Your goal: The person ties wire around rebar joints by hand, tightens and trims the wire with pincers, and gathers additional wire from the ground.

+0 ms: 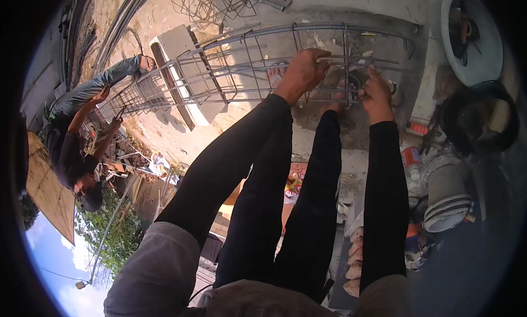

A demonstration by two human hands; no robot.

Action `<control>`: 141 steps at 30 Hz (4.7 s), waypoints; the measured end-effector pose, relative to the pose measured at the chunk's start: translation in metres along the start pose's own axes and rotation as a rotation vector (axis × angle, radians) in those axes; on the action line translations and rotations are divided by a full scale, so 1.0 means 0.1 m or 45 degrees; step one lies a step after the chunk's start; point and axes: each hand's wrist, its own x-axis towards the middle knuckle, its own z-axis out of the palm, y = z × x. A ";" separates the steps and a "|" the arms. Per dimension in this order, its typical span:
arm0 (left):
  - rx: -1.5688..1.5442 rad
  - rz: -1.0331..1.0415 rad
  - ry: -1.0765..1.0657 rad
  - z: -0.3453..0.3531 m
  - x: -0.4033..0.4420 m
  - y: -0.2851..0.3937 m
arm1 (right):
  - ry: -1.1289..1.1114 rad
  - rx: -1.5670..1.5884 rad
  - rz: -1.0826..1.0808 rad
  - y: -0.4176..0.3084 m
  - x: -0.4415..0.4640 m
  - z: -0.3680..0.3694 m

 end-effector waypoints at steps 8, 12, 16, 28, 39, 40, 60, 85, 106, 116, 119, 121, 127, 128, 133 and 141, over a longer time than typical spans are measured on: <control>-0.091 -0.237 -0.806 -0.02 0.64 -0.04 | 0.088 -0.110 -0.104 -0.16 -0.24 0.31; -0.229 -0.360 -0.865 0.00 0.60 0.02 | 0.121 -0.132 -0.114 -0.09 -0.41 0.33; -0.198 -0.460 -0.944 0.13 0.58 -0.01 | 0.071 -0.148 -0.200 -0.05 -0.52 0.26; -0.269 -0.258 -0.808 0.19 0.71 -0.23 | 0.010 -0.280 -0.355 -0.09 -0.44 0.28; -0.147 -0.178 -0.244 0.41 0.28 -0.03 | 0.275 -1.697 -1.017 -0.20 -1.29 0.02; -0.159 -0.200 -0.237 0.41 0.26 -0.02 | 0.285 -1.713 -0.911 -0.30 -1.34 0.08; -0.181 -0.236 -0.386 0.42 0.42 -0.15 | -0.570 -3.008 -1.607 -0.99 -0.39 0.93; -0.168 -0.226 -0.520 0.43 0.45 -0.25 | -0.236 -2.881 -1.113 -0.87 -0.25 1.10; -0.237 -0.235 -0.682 0.35 0.54 -0.26 | -0.273 -0.247 0.116 0.03 -0.26 0.29; -0.291 -0.228 -0.686 0.37 0.52 -0.29 | -0.022 -0.601 -0.103 -0.01 -0.31 0.37; -0.332 -0.221 -0.636 0.32 0.49 -0.21 | 0.023 -0.772 -0.337 0.08 -0.24 0.40; -0.350 -0.187 -0.594 0.37 0.49 -0.27 | 0.208 -1.338 -0.650 0.08 -0.34 0.50; -0.375 -0.359 -0.675 0.30 0.52 -0.13 | 0.435 -1.743 -1.115 0.21 -0.67 0.53; -0.370 -0.371 -0.681 0.31 0.52 -0.18 | 0.428 -1.767 -1.103 0.19 -0.70 0.57; -0.344 -0.399 -0.705 0.27 0.50 -0.11 | 0.290 -2.080 -1.009 0.02 -0.67 0.67; -0.320 -0.294 -0.744 0.26 0.60 -0.18 | 0.267 -2.023 -0.984 -0.10 -0.63 0.63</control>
